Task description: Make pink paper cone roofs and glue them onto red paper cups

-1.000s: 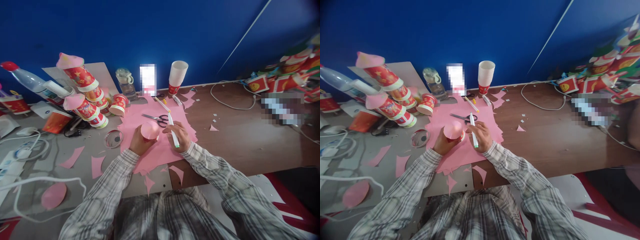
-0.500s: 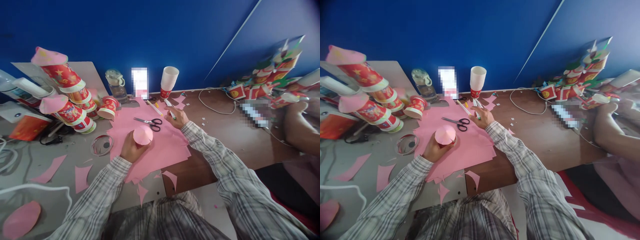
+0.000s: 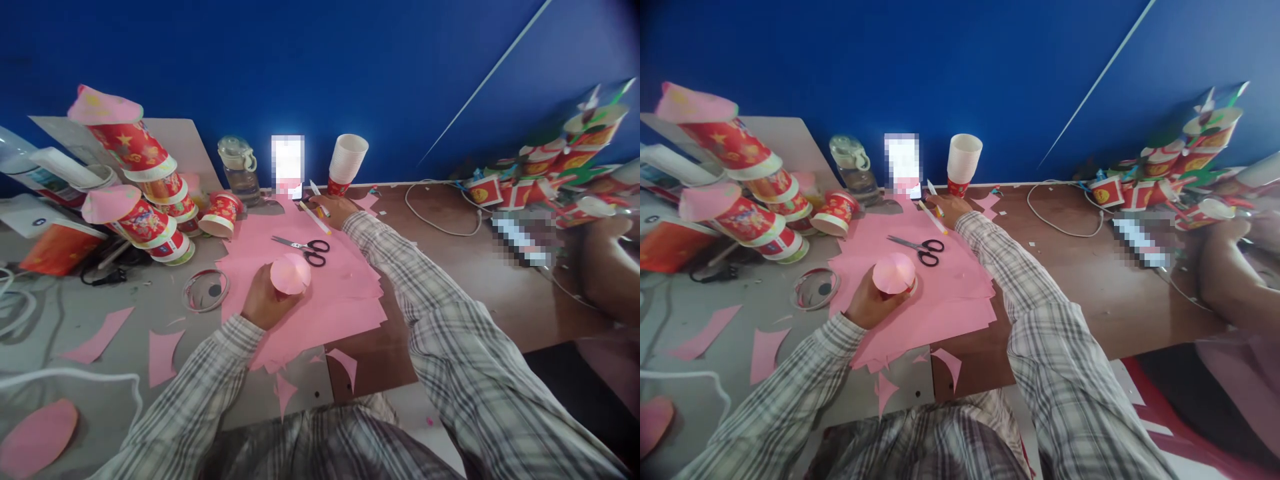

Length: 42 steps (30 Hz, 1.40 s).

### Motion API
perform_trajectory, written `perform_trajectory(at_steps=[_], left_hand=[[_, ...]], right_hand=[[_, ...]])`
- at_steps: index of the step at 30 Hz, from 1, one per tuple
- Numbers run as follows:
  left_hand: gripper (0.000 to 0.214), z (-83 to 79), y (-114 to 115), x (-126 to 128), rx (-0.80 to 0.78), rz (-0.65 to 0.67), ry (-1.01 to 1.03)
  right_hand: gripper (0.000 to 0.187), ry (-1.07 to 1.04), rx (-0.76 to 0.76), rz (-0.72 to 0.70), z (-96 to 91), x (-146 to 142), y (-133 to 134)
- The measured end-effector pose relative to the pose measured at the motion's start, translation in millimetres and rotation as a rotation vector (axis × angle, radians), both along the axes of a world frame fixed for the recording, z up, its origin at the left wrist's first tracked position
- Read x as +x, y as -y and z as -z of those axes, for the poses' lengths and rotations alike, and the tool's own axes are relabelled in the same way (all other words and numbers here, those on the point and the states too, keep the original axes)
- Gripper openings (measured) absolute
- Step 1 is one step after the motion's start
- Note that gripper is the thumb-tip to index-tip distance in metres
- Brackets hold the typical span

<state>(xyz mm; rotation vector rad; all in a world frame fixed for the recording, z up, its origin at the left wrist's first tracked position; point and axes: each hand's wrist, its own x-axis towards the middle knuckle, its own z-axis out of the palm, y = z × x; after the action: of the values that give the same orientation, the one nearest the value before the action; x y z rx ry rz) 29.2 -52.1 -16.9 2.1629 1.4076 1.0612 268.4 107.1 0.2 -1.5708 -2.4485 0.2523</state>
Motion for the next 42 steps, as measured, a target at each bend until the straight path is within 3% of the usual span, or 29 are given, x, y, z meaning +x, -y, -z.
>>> perform_trajectory(at_steps=[11,17,24,30,35,42], left_hand=[[0.047,1.9,-0.6,-1.1,-0.064,0.049,0.062],[0.046,0.7,-0.4,-1.2,-0.086,0.053,0.046],[0.050,-0.2,0.0,-1.0,-0.033,0.040,0.023],[0.050,-3.4,0.9,-1.3,-0.052,0.064,0.011],[0.049,-1.9,1.7,-1.7,-0.022,0.056,0.007],[0.049,2.0,1.8,-3.1,0.002,0.060,0.011]], right_hand=[[0.048,0.133,0.003,-0.050,8.7,-0.2,-3.9],[0.035,0.155,0.062,0.052,13.9,4.4,0.7],[0.040,0.075,0.137,0.157,14.7,-0.2,7.6],[0.050,-0.108,0.241,0.131,14.7,17.7,52.3],[0.046,-0.190,0.279,0.064,31.0,34.4,97.8],[0.044,-0.203,0.315,0.022,45.8,36.9,104.5]])
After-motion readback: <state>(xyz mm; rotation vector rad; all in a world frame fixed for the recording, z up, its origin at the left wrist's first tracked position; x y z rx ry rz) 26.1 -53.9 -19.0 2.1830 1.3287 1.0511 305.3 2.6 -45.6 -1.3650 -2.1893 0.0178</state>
